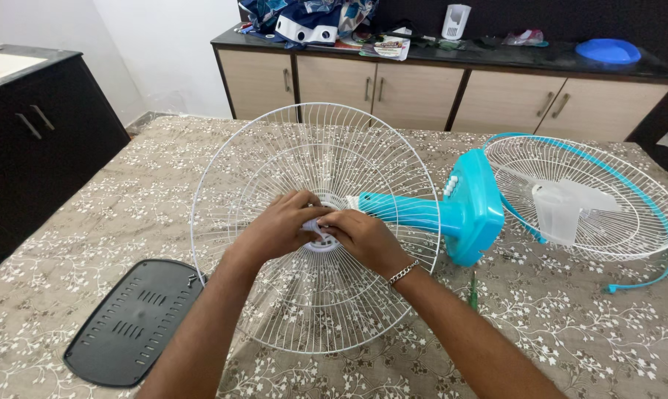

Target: The person disassembles a table fan by removing the front grille, fan blades, and motor housing. They use a screwdriver to loosen screws and separate components, placing them on the bed.

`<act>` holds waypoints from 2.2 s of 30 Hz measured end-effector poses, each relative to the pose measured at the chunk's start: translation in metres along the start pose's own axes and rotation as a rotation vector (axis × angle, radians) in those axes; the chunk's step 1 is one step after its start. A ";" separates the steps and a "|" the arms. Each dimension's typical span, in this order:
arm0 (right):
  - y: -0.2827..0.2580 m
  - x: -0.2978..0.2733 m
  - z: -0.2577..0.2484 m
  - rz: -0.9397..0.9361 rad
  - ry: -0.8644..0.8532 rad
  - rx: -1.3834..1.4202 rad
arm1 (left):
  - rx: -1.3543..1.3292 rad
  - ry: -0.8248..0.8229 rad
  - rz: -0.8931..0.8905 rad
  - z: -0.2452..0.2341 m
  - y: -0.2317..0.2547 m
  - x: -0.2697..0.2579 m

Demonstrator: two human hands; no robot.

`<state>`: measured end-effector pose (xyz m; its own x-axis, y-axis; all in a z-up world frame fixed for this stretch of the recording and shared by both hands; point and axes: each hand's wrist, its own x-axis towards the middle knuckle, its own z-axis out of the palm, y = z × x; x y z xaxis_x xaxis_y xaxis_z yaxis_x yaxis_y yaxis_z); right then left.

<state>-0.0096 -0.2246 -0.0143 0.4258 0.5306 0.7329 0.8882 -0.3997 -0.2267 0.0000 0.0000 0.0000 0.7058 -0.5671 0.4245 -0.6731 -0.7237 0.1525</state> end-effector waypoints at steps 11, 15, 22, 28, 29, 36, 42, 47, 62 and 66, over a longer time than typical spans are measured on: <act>-0.015 0.003 0.000 0.090 0.109 -0.083 | 0.237 0.118 -0.169 -0.007 0.031 0.009; -0.018 0.006 0.001 0.128 0.116 -0.120 | 0.386 0.165 -0.296 0.009 0.036 0.014; -0.015 0.006 0.001 0.149 0.111 -0.145 | 0.177 0.241 0.070 0.009 0.013 0.002; -0.014 0.005 0.001 0.116 0.125 -0.158 | 0.172 0.142 -0.064 0.005 0.014 0.002; -0.014 0.005 0.002 0.103 0.136 -0.156 | 0.209 0.160 -0.094 0.007 0.017 0.004; -0.013 0.006 0.001 0.177 0.096 -0.146 | 0.446 0.238 -0.288 0.019 0.034 0.011; -0.014 0.006 0.005 0.219 0.095 -0.128 | 0.128 0.201 -0.083 0.000 0.020 0.005; -0.014 0.005 0.008 0.224 0.110 -0.133 | 0.154 0.163 -0.044 -0.001 0.014 0.000; -0.013 0.000 0.011 0.238 0.083 -0.101 | 0.118 0.040 -0.103 -0.003 0.023 0.014; -0.016 0.004 0.012 0.263 0.071 -0.110 | 0.069 -0.161 -0.106 -0.021 0.020 0.011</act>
<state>-0.0202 -0.2070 -0.0153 0.6223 0.3461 0.7021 0.7233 -0.5971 -0.3468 -0.0105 -0.0118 0.0266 0.8021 -0.5375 0.2601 -0.5799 -0.8051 0.1247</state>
